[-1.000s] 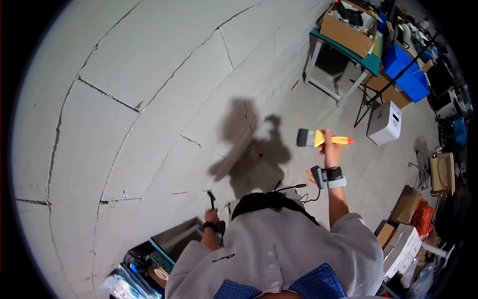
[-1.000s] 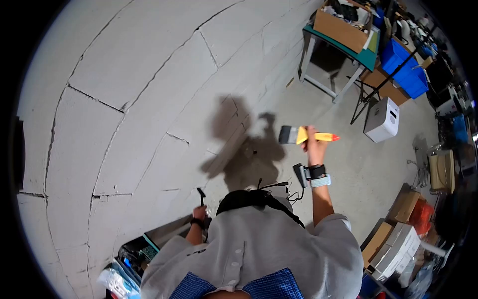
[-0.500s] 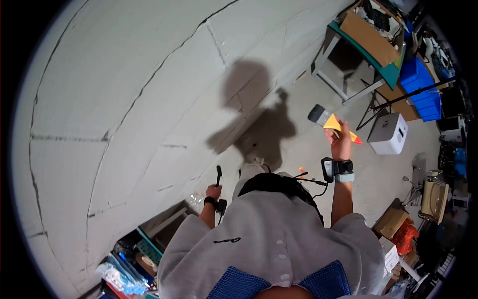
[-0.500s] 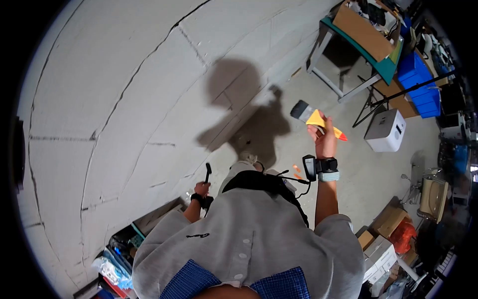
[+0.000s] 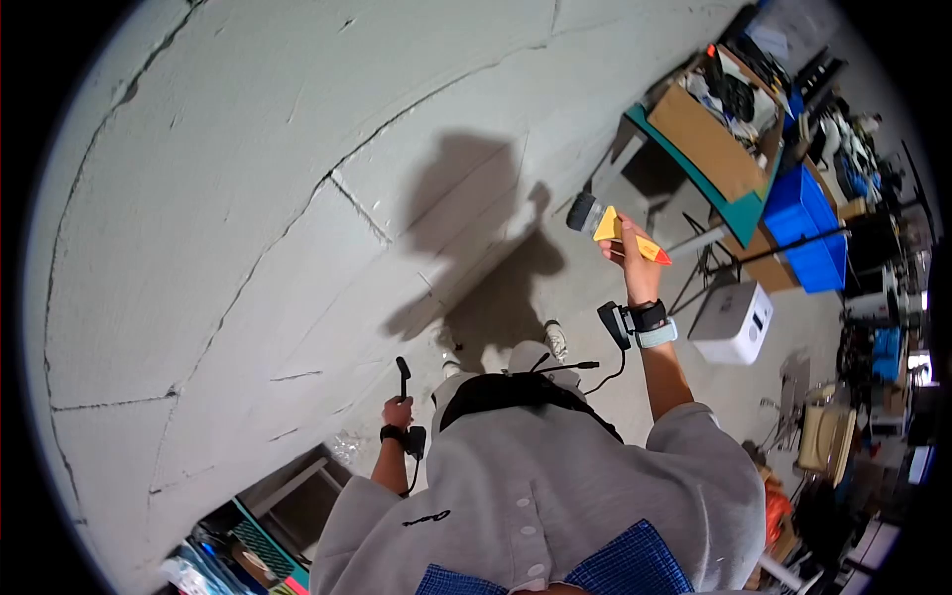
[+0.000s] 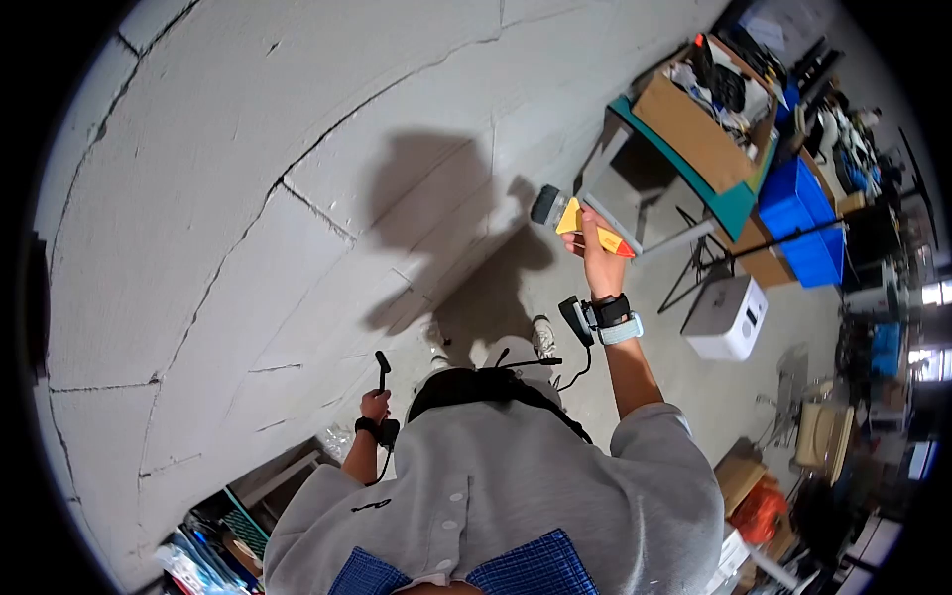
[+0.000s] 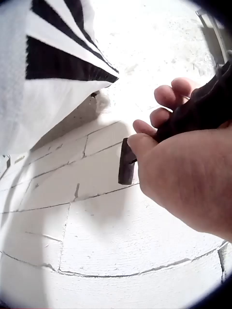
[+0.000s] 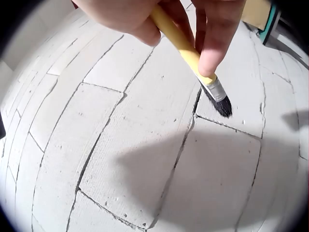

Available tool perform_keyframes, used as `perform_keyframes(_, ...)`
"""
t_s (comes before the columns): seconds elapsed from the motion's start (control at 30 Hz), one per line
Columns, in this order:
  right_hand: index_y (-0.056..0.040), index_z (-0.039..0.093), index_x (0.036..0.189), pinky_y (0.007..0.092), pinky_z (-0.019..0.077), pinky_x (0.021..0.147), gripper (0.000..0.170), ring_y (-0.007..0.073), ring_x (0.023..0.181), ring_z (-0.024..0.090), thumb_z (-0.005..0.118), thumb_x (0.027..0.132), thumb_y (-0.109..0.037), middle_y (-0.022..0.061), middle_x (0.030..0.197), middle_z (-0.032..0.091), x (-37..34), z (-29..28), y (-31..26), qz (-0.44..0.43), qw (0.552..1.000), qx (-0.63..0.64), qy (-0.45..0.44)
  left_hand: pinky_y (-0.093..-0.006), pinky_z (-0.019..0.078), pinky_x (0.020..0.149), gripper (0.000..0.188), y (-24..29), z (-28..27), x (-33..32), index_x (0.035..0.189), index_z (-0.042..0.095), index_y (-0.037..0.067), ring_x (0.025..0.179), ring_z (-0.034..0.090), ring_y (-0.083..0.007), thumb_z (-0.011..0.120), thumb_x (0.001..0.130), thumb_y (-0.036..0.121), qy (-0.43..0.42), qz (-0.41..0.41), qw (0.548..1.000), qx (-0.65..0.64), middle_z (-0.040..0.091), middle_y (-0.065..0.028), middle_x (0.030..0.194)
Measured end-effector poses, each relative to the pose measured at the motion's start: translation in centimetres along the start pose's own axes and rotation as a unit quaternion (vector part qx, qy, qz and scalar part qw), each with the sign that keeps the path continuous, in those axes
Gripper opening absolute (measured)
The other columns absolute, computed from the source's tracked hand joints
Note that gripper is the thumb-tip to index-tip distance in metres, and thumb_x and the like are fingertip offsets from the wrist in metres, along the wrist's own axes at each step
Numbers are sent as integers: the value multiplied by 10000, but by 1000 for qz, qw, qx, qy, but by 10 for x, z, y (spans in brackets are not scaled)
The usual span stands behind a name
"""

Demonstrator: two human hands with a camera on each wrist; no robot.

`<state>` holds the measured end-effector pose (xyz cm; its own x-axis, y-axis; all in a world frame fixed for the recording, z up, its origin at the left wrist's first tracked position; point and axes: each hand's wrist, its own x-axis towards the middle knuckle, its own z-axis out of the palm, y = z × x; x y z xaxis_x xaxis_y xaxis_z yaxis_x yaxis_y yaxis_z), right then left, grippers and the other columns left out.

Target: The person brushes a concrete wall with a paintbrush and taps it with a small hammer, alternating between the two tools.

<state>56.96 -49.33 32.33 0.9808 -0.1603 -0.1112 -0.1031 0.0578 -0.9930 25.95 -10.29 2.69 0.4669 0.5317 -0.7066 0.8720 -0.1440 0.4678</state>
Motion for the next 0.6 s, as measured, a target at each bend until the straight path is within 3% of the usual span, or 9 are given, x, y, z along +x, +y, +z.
perform_keyframes(0.1,-18,551,1285,256,537,724,408,150,848,665,523,985,-293,90,1059,648,50,10,-1,-56,997,-7,-55,-349,539,545,392,13,23,-17,1000,707,36,538,655,-227,666,766,348,42,-22,998,-30,670,-131,690)
perform_keyframes(0.2,-32,534,1308,263,559,760,364,163,891,663,529,983,-196,98,1095,632,86,17,1,-186,972,-3,-142,-355,536,552,374,3,57,-41,985,695,26,549,657,-229,655,773,332,68,-73,994,-52,662,-125,686)
perform_keyframes(0.3,-44,542,1306,274,562,770,366,178,930,666,539,979,-208,104,1191,596,117,14,4,-224,955,-3,-193,-346,532,550,344,6,99,-84,939,686,14,570,660,-227,655,775,315,99,-127,982,-97,662,-122,701)
perform_keyframes(0.5,-48,541,1311,283,565,769,374,183,944,665,520,988,-237,103,1206,591,171,-12,3,-123,970,50,-205,-337,509,506,291,16,163,-148,852,666,2,512,612,-197,664,779,284,108,-166,965,-174,597,-73,617)
perform_keyframes(0.6,-57,521,1332,287,555,796,430,177,959,652,510,990,-317,93,1191,594,200,-25,3,-104,975,57,-185,-317,519,502,290,16,181,-166,839,663,-12,483,608,-196,656,778,271,104,-175,961,-186,593,-71,593)
